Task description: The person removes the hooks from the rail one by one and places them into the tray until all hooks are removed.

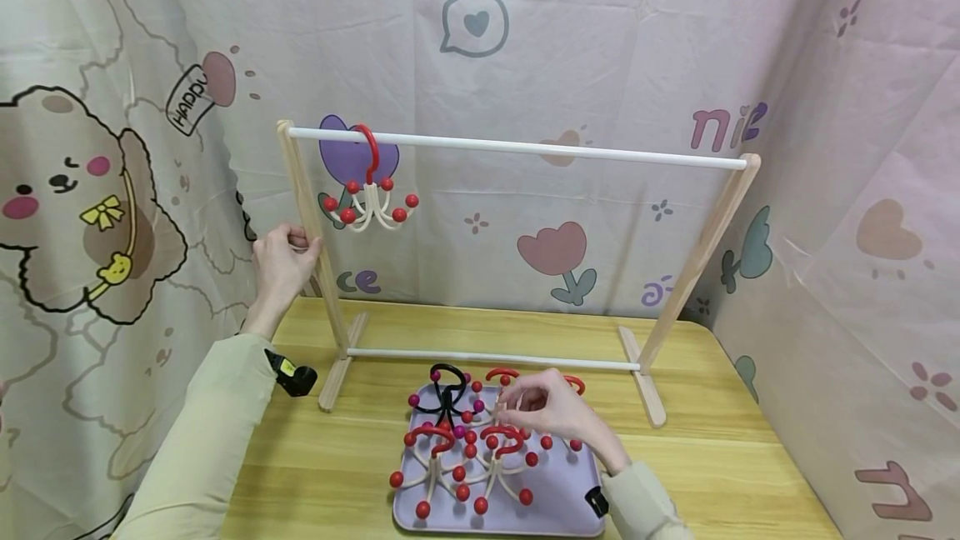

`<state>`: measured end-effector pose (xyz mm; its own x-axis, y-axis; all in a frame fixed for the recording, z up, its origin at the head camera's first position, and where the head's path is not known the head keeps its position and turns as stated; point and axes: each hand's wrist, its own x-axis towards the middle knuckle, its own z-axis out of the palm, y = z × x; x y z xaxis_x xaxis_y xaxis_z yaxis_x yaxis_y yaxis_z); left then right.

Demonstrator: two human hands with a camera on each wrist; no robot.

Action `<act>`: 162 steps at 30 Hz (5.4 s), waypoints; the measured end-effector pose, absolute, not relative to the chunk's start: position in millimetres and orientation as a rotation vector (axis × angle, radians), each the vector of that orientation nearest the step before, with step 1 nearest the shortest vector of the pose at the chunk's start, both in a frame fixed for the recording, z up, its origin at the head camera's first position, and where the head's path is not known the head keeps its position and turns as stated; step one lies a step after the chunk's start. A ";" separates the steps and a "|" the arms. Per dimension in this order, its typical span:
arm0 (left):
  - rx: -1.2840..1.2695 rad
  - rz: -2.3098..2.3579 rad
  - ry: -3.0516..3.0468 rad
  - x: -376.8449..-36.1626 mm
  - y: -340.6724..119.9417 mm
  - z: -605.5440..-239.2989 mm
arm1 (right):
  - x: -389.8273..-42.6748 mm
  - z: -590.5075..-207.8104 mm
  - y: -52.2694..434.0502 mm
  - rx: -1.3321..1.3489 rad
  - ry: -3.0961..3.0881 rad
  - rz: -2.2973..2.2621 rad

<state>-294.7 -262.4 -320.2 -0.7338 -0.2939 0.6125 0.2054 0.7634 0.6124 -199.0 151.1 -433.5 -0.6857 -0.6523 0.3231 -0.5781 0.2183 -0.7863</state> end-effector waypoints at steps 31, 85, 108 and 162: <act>0.067 -0.871 -2.228 -296.9 -263.1 -320.6 | -236.9 -326.9 132.6 -1.341 2.564 -1.859; 0.089 -0.883 -2.256 -296.5 -265.4 -321.6 | -305.1 -236.1 -12.6 -0.922 2.590 -2.102; 0.076 -0.909 -2.236 -296.0 -263.9 -321.0 | -324.8 -221.3 -56.1 -0.845 2.802 -2.007; 0.056 -0.889 -2.212 -297.9 -260.8 -319.0 | -305.9 -242.3 -5.0 -1.039 2.288 -2.479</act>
<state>-297.9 -260.8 -319.0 -0.7259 -0.2938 0.6219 0.2185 0.7588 0.6135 -305.9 -5.0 -242.3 -0.7588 -0.1012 0.6434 -0.6332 -0.1167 -0.7652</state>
